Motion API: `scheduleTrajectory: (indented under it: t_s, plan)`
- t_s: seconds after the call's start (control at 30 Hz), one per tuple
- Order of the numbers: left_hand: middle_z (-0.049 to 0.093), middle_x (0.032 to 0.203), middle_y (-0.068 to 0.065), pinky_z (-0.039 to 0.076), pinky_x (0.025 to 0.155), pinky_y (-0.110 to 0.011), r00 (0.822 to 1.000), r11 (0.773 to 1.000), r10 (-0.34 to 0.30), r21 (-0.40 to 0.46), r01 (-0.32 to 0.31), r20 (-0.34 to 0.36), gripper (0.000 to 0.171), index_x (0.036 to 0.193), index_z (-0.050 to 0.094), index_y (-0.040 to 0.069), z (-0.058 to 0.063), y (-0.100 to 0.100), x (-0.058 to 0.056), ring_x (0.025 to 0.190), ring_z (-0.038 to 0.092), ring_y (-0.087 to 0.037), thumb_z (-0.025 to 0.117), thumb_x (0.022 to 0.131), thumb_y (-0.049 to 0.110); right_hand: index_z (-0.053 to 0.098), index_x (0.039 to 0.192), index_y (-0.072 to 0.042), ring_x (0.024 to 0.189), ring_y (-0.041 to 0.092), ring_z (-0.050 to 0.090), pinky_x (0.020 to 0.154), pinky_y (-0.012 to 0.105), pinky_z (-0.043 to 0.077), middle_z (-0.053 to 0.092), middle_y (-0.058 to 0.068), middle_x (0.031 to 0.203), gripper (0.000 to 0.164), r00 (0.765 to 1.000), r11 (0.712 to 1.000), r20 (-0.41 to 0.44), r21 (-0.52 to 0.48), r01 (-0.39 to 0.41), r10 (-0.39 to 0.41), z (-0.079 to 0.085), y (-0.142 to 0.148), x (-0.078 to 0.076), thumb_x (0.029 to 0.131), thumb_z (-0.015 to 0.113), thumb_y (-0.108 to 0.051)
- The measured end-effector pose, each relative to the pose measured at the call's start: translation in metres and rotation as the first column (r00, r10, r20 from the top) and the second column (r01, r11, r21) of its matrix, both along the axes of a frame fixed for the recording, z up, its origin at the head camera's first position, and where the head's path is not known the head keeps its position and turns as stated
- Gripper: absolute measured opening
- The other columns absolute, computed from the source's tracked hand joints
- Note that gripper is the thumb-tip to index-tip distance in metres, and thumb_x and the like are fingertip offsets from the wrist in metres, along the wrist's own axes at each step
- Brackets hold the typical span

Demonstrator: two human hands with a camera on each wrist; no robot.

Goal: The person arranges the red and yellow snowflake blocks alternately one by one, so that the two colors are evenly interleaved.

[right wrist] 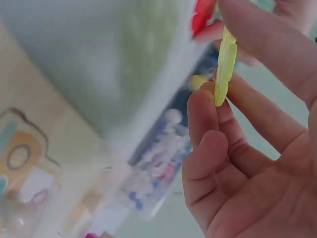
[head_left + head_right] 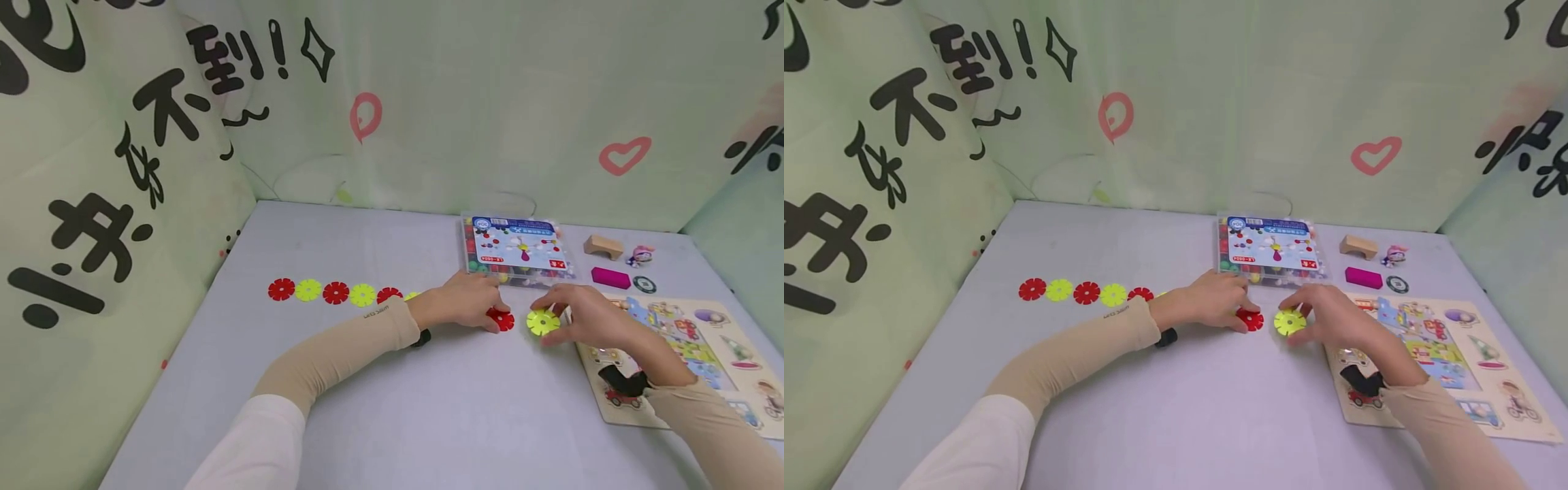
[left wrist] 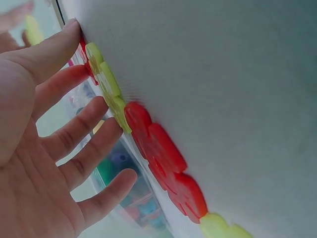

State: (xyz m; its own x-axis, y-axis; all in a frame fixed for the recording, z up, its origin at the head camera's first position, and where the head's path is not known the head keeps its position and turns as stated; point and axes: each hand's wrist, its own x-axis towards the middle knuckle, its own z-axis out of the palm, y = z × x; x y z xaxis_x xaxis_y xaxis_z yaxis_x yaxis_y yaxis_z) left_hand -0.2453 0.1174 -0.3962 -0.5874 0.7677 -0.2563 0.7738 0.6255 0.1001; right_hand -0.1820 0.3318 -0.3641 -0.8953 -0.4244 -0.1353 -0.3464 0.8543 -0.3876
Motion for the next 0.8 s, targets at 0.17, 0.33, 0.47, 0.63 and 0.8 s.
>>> scheduleTrajectory:
  t_s: [0.17, 0.33, 0.47, 0.63, 0.8]
  plan:
    - [0.050, 0.131, 0.011, 0.040, 0.090, -0.033, 1.000, 1.000, -0.009, 0.007, 0.009, 0.006, 0.053, 0.131, 0.048, 0.048, 0.000, 0.000, 0.000, 0.114, 0.041, -0.008, 0.062, 0.081, 0.058, 0.070, 0.112, -0.014, 0.087, 0.014, 0.056, 0.065, 0.020, 0.049, 0.068, 0.000, 0.101, 0.056, 0.997, 0.999, 0.076, 0.029, -0.013, 0.010, -0.014, 0.000, -0.018, 0.065, 0.085, -0.039]
    - [0.053, 0.127, 0.011, 0.040, 0.088, -0.032, 1.000, 1.000, -0.015, 0.016, 0.015, 0.005, 0.053, 0.131, 0.049, 0.048, 0.000, -0.001, 0.000, 0.111, 0.042, -0.008, 0.062, 0.081, 0.058, 0.072, 0.110, -0.014, 0.085, 0.013, 0.057, 0.067, 0.022, 0.050, 0.067, -0.002, 0.095, 0.053, 0.999, 0.999, 0.040, 0.038, -0.026, 0.025, -0.021, -0.003, -0.021, 0.064, 0.086, -0.035]
    - [0.052, 0.128, 0.012, 0.040, 0.089, -0.032, 1.000, 1.000, -0.014, 0.016, 0.014, 0.004, 0.053, 0.130, 0.049, 0.048, -0.001, -0.002, 0.000, 0.111, 0.042, -0.007, 0.063, 0.080, 0.058, 0.072, 0.110, -0.013, 0.085, 0.014, 0.059, 0.067, 0.020, 0.050, 0.066, -0.002, 0.092, 0.050, 0.999, 1.000, 0.039, 0.016, -0.013, 0.012, -0.021, -0.004, -0.021, 0.066, 0.085, -0.031]
    - [0.053, 0.126, 0.012, 0.040, 0.090, -0.033, 1.000, 1.000, -0.019, 0.012, 0.020, -0.001, 0.052, 0.130, 0.049, 0.048, 0.000, 0.000, 0.002, 0.110, 0.042, -0.007, 0.062, 0.081, 0.058, 0.072, 0.111, -0.013, 0.084, 0.014, 0.058, 0.066, 0.020, 0.049, 0.066, -0.003, 0.092, 0.047, 1.000, 1.000, 0.025, 0.011, -0.006, 0.005, -0.021, -0.002, -0.018, 0.068, 0.084, -0.028]
    - [0.054, 0.125, 0.013, 0.040, 0.090, -0.033, 1.000, 1.000, -0.026, 0.010, 0.026, 0.003, 0.052, 0.130, 0.049, 0.048, 0.001, 0.001, 0.003, 0.108, 0.042, -0.007, 0.062, 0.081, 0.058, 0.072, 0.111, -0.012, 0.085, 0.015, 0.058, 0.067, 0.022, 0.050, 0.066, -0.001, 0.094, 0.045, 1.000, 1.000, 0.018, -0.010, -0.008, 0.008, -0.022, -0.001, -0.014, 0.069, 0.083, -0.026]
